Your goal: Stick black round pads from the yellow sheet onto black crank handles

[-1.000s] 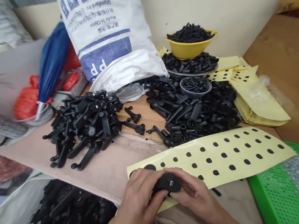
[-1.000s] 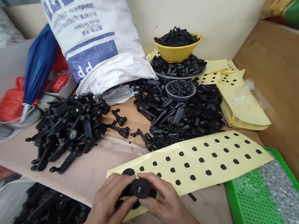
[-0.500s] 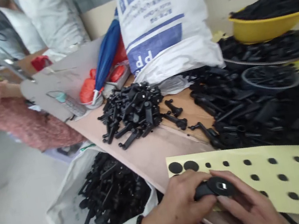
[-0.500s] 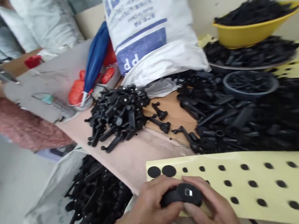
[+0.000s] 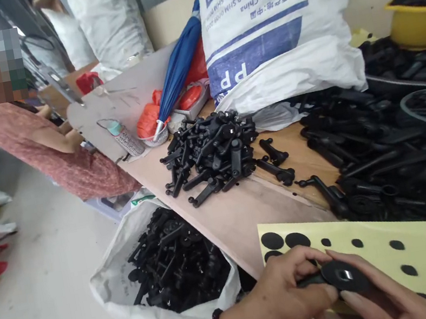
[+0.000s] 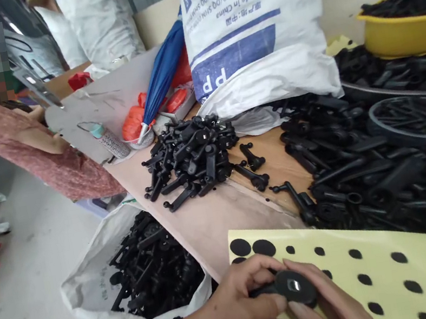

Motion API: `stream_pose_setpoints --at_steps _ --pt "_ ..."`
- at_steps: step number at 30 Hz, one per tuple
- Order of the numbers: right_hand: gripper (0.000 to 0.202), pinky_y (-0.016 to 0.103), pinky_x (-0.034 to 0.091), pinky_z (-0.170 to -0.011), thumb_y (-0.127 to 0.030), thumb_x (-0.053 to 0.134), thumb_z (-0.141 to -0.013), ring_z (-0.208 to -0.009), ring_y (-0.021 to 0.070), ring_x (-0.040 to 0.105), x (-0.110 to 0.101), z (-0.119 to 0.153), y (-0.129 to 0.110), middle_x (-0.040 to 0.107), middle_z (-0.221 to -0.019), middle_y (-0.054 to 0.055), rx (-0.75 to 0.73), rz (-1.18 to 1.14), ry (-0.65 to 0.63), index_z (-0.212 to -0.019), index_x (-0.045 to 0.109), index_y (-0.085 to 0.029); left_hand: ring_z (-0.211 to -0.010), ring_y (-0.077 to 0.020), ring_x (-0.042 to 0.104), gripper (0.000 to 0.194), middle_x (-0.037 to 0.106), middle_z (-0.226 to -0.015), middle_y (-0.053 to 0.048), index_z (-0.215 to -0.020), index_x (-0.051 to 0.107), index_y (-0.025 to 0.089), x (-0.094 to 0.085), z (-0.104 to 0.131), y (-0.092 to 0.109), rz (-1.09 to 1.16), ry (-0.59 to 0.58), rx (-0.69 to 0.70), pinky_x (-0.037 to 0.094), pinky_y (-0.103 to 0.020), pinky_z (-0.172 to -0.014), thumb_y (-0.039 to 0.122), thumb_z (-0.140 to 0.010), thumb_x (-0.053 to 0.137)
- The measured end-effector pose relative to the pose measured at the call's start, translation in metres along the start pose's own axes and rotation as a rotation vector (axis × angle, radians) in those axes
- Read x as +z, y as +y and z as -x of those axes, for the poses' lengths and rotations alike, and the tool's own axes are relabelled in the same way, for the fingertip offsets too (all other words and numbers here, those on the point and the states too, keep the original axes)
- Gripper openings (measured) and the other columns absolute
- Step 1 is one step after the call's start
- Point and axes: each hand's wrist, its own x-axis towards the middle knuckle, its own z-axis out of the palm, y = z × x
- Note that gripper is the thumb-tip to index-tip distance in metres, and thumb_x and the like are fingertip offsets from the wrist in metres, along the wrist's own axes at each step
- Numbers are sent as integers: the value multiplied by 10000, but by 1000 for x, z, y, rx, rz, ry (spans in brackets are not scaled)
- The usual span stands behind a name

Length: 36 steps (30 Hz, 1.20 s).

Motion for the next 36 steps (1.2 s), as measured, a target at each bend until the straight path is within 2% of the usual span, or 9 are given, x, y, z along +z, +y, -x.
stream_pose_setpoints --at_steps 3,8,10,13,15,18,22,28,36 --pt "275 233 582 -798 -305 641 -810 -939 235 713 6 -4 -13 735 -1058 61 -15 -15 85 -1073 675 -233 -595 -74 504 313 617 -774 12 -1021 617 169 -1 1 6 -7 16 48 363 -172 -545 145 -710 590" --pt "300 291 563 -832 -354 596 -850 -1008 248 663 2 -8 -28 694 -1084 92 -131 -42 22 -1120 644 -232 -837 -173 617 241 700 -892 -43 -984 651 174 -15 4 12 -80 -2 74 439 -237 -736 191 -744 645" --pt "246 288 554 -825 -322 567 -876 -988 229 656 -5 -8 -31 693 -1043 73 -132 -63 90 -1098 644 -250 -729 -154 616 228 708 -858 -41 -967 659 187 -23 6 14 -60 98 43 440 -217 -650 246 -747 679" --pt "143 272 557 -750 -250 539 -893 -868 199 660 -16 -8 -32 694 -894 45 -65 -73 254 -960 666 -248 -486 -82 491 282 688 -775 -24 -982 652 199 -34 7 20 4 326 21 344 -173 -453 333 -741 709" --pt "130 270 554 -703 -237 539 -891 -807 193 654 -23 -8 -32 684 -835 41 -18 -45 306 -895 669 -233 -444 -72 442 342 674 -741 -21 -989 642 191 -39 6 23 52 407 33 320 -167 -416 361 -709 741" --pt "130 271 541 -690 -244 540 -887 -793 191 650 -29 -8 -30 683 -835 43 24 2 316 -881 667 -217 -477 -88 481 382 680 -757 -26 -987 632 189 -42 0 26 112 458 59 373 -172 -445 344 -669 776" --pt "146 275 527 -699 -259 526 -894 -796 189 645 -29 -7 -28 683 -840 42 72 5 314 -865 661 -213 -449 -64 453 368 680 -753 -13 -999 625 189 -39 -6 25 99 429 63 412 -181 -490 324 -686 764" --pt "151 267 509 -682 -252 512 -904 -777 176 628 -28 -8 -27 663 -821 32 69 -22 303 -872 652 -208 -473 -78 494 363 617 -660 23 -1020 610 188 -37 -11 20 63 359 59 380 -170 -477 338 -716 741" --pt "162 292 523 -699 -244 497 -907 -804 192 636 -23 -5 -31 664 -855 54 60 10 264 -860 647 -205 -496 -104 521 367 621 -587 24 -1056 599 196 -39 -12 17 8 358 65 393 -180 -500 339 -740 718"
